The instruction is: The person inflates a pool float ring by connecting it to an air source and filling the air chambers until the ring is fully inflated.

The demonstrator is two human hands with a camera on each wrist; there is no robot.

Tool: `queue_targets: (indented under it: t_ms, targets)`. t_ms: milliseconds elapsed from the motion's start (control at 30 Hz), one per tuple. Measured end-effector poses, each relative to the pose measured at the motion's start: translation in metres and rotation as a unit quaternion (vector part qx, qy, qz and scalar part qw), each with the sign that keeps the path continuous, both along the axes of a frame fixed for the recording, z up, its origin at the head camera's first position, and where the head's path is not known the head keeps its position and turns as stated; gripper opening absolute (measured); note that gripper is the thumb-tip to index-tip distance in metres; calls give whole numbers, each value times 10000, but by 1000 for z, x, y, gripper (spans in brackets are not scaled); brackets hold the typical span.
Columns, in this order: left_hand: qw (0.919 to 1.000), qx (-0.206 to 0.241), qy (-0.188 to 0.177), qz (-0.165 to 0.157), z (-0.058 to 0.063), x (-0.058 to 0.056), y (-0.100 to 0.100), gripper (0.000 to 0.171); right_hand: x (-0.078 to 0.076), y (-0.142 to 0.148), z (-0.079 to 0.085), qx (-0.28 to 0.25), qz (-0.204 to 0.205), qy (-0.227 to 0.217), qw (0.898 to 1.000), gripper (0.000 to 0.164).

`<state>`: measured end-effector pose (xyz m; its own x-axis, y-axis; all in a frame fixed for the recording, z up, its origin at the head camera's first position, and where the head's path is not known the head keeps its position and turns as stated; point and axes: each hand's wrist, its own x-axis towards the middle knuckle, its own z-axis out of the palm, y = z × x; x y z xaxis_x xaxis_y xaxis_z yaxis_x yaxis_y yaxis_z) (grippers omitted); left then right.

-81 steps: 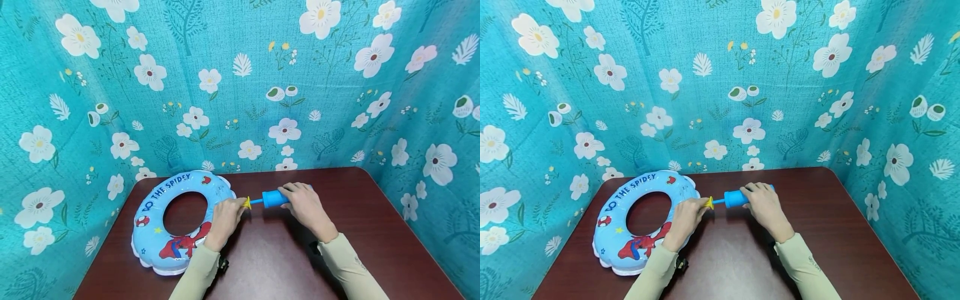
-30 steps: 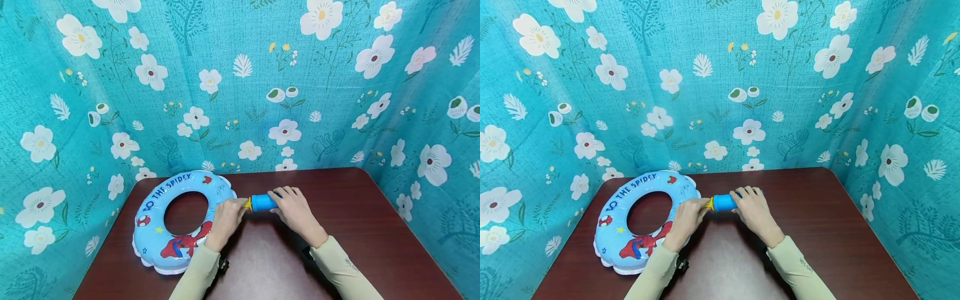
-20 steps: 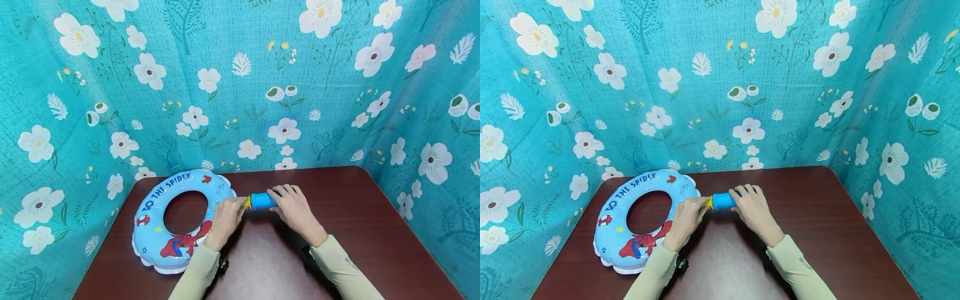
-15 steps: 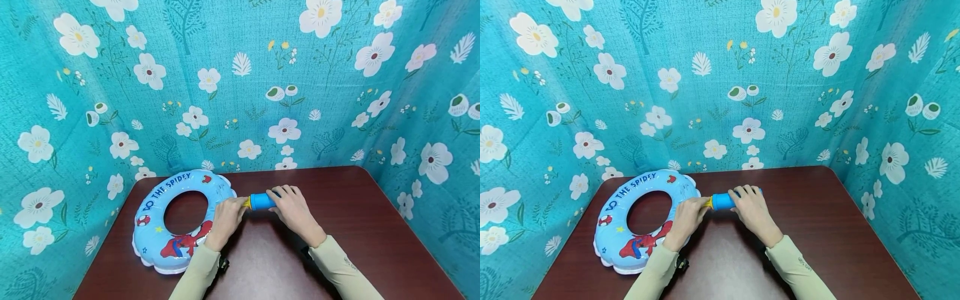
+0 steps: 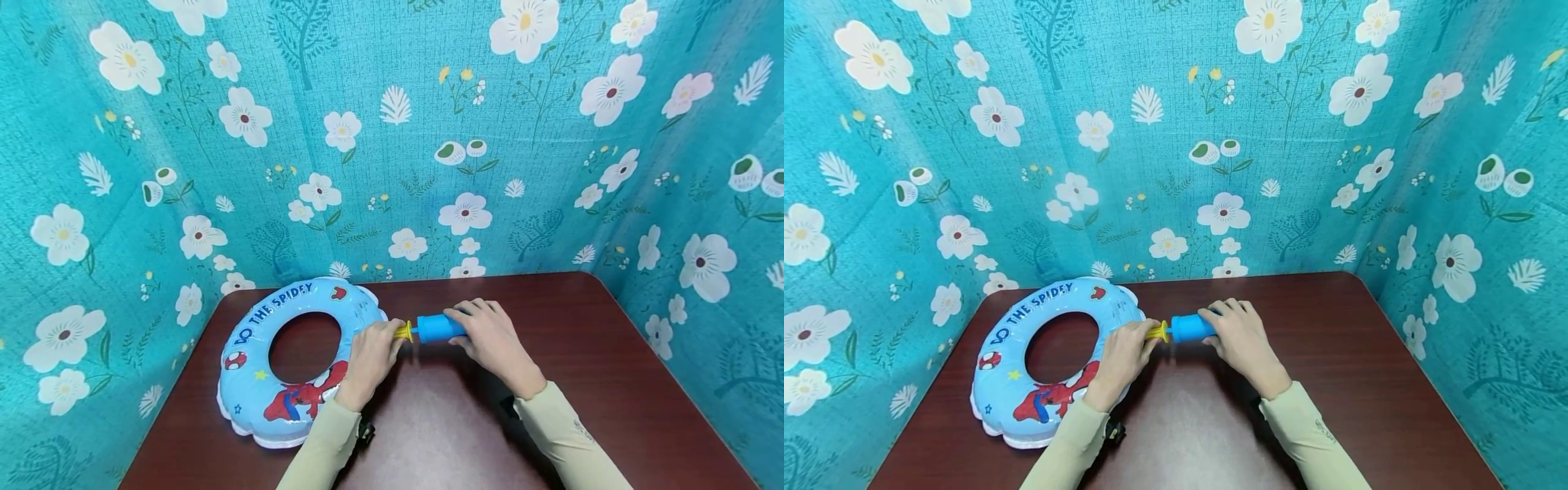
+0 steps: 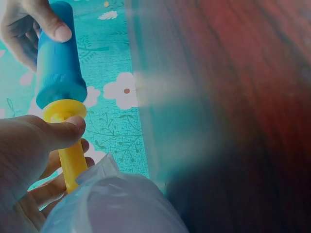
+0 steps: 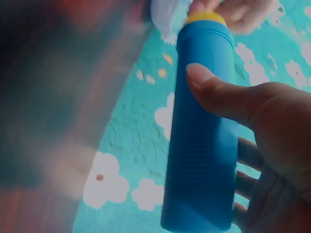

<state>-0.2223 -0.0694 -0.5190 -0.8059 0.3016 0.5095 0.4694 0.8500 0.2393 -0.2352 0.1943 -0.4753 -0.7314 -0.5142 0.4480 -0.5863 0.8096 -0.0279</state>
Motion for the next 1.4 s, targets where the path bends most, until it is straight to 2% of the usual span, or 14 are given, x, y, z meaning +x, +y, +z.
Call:
queue_targets:
  t_ms: [167,367,667,1067,1233,1400]
  targets:
    - [9999,18,-88,64,0,0,-1,18,-1,22,15,-247,-261,-280,9990,59]
    - [9999,-21,22,146,-1,1,-1,21,-3,38,22,-285,-379,-219,9986,60]
    - [9995,-165,-31,263,-6,4,1,22,-2,19,13,-85,-172,151,9997,59]
    - [9994,-278,197,107,-3,2,5,25,8,-21,-9,154,-193,390,9989,55]
    - [9992,-322,207,127,-5,1,4,26,8,-22,-10,64,-236,353,9991,57]
    - [9992,-346,94,179,-4,0,2,23,5,-10,-2,-70,-223,147,9996,57]
